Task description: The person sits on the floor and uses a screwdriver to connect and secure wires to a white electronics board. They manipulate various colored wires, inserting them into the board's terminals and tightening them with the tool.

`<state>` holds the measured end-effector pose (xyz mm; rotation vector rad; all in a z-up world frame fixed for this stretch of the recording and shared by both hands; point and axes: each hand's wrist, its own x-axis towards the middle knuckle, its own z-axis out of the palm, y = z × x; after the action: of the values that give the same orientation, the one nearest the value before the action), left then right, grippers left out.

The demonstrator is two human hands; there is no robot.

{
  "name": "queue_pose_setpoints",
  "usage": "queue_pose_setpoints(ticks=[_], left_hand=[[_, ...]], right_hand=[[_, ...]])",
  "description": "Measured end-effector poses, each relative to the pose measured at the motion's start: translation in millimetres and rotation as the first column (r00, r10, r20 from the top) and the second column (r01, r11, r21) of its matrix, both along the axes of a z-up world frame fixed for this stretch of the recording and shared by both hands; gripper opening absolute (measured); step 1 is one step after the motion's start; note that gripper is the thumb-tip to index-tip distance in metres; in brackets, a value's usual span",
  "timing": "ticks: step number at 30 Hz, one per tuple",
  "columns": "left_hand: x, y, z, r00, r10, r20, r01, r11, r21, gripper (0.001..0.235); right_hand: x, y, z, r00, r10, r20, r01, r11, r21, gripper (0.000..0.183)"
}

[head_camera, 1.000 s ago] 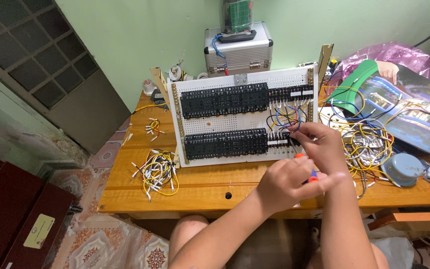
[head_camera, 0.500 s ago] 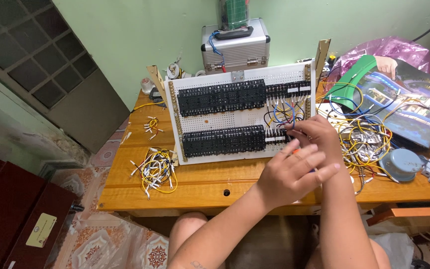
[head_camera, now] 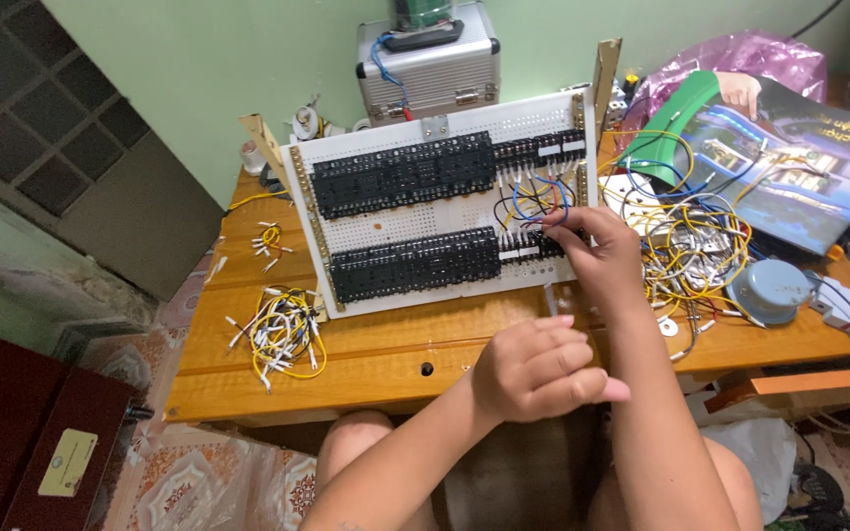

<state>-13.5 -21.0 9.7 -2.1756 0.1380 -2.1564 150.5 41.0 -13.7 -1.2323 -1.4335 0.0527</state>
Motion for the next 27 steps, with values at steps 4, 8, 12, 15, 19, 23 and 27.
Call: queue_pose_setpoints(ticks=[4,8,12,15,19,23,27], left_hand=[[-18.1,-11.1,4.6,0.980,-0.023,-0.195,0.024,1.000,0.006,0.026],[-23.1,-19.1,2.3,0.939,-0.109,-0.325,0.112,0.994,-0.010,0.023],[-21.1,-23.8,2.7,0.945,-0.125,-0.304,0.124,0.992,-0.021,0.022],[-21.1,-25.0,3.6,0.942,-0.122,-0.311,0.117,0.992,-0.037,0.024],[-20.1,-27.4,2.2,0.939,-0.130,-0.319,0.123,0.992,-0.040,0.024],[-17.9,-30.8,0.5,0.937,-0.145,-0.318,0.139,0.989,-0.041,0.025],[-16.0,-32.6,-1.1,0.934,-0.143,-0.327,0.139,0.990,-0.036,0.026]], right_hand=[[-6.6,-4.8,8.9,1.000,0.004,0.026,-0.003,0.999,-0.039,0.010],[-5.3,-4.0,8.5,0.999,0.021,0.047,-0.015,0.992,-0.123,0.008],[-9.7,-6.1,12.0,0.998,0.009,0.060,-0.002,0.993,-0.115,0.010],[-12.3,-6.2,12.6,1.000,-0.010,0.007,0.011,0.988,-0.155,0.014],[-14.4,-7.4,14.3,1.000,-0.012,0.016,0.014,0.986,-0.164,0.015],[-16.8,-7.3,13.8,1.000,-0.012,0.014,0.014,0.989,-0.146,0.014],[-15.8,-6.5,12.6,0.999,-0.014,-0.036,0.008,0.986,-0.166,0.014]])
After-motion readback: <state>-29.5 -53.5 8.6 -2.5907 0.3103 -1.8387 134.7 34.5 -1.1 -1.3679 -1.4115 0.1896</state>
